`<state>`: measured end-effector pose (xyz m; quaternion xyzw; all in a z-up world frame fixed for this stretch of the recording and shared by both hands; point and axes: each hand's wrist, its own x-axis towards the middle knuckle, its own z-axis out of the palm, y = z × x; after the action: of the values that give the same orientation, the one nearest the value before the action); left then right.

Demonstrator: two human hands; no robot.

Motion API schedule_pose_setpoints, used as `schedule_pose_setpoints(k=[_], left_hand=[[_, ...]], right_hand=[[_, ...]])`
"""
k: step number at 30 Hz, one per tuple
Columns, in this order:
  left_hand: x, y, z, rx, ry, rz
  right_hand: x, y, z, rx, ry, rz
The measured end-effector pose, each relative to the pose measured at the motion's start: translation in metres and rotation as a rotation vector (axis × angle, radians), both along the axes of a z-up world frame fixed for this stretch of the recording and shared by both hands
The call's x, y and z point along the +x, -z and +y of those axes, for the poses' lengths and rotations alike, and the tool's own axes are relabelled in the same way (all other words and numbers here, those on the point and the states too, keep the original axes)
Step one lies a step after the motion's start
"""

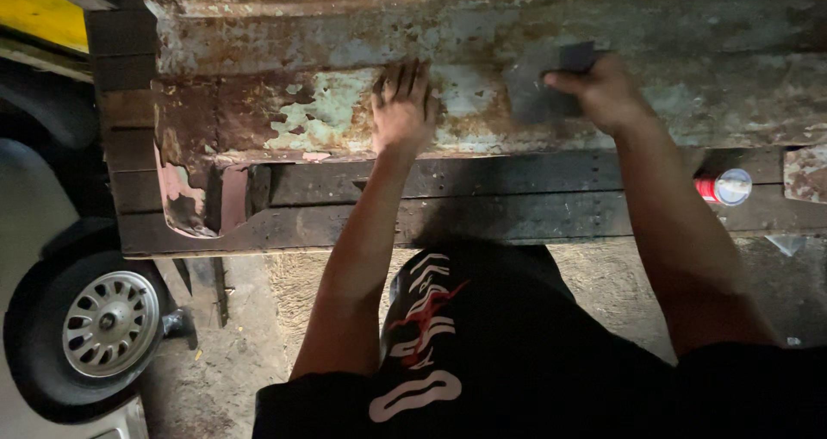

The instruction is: The person picks up a sanding block and a small container, then uses the sanding block to scrub a large, rusty metal panel resting on a wooden workbench. The person repeatedly rubs the sanding block across the surface to remove rust and old paint.

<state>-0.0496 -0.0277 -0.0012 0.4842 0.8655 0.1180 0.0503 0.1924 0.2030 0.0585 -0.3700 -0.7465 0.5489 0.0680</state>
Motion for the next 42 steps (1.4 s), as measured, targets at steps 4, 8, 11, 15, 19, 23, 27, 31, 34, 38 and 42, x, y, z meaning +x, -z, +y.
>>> schedule_pose_setpoints(k=[4, 8, 11, 15, 19, 23, 27, 31, 34, 38, 42], left_hand=[[0.000, 0.001, 0.001, 0.010, 0.001, 0.018], [0.001, 0.001, -0.001, 0.030, -0.012, 0.029], [0.003, 0.000, -0.002, 0.072, 0.003, 0.011], [0.001, 0.000, -0.001, 0.070, 0.005, 0.039], [0.001, 0.004, -0.004, 0.084, 0.003, 0.040], [0.002, 0.006, 0.001, 0.115, 0.000, 0.086], [0.005, 0.010, -0.002, 0.109, 0.001, 0.046], [0.001, 0.007, -0.002, 0.118, 0.010, 0.075], [0.000, 0.009, -0.002, 0.108, 0.009, 0.036], [0.001, 0.008, -0.002, 0.080, 0.010, 0.029], [0.004, 0.004, 0.000, 0.060, -0.013, 0.019]], right_hand=[[0.007, -0.004, 0.000, -0.293, 0.084, 0.295], [0.004, -0.013, -0.016, -0.071, 0.106, 0.158], [-0.006, -0.018, -0.035, 0.712, -0.164, -0.075], [-0.017, -0.001, -0.080, 0.990, -0.379, -0.054], [0.000, 0.026, -0.123, 1.134, -0.419, -0.125], [-0.013, 0.036, -0.105, 1.171, -0.399, -0.179], [-0.054, 0.040, -0.069, 1.040, -0.346, -0.127], [-0.045, 0.028, -0.094, 0.981, -0.292, -0.092], [-0.008, 0.022, -0.136, 1.052, -0.331, -0.064], [-0.011, 0.026, -0.127, 1.059, -0.396, -0.074], [-0.048, 0.038, -0.090, 1.059, -0.273, -0.130]])
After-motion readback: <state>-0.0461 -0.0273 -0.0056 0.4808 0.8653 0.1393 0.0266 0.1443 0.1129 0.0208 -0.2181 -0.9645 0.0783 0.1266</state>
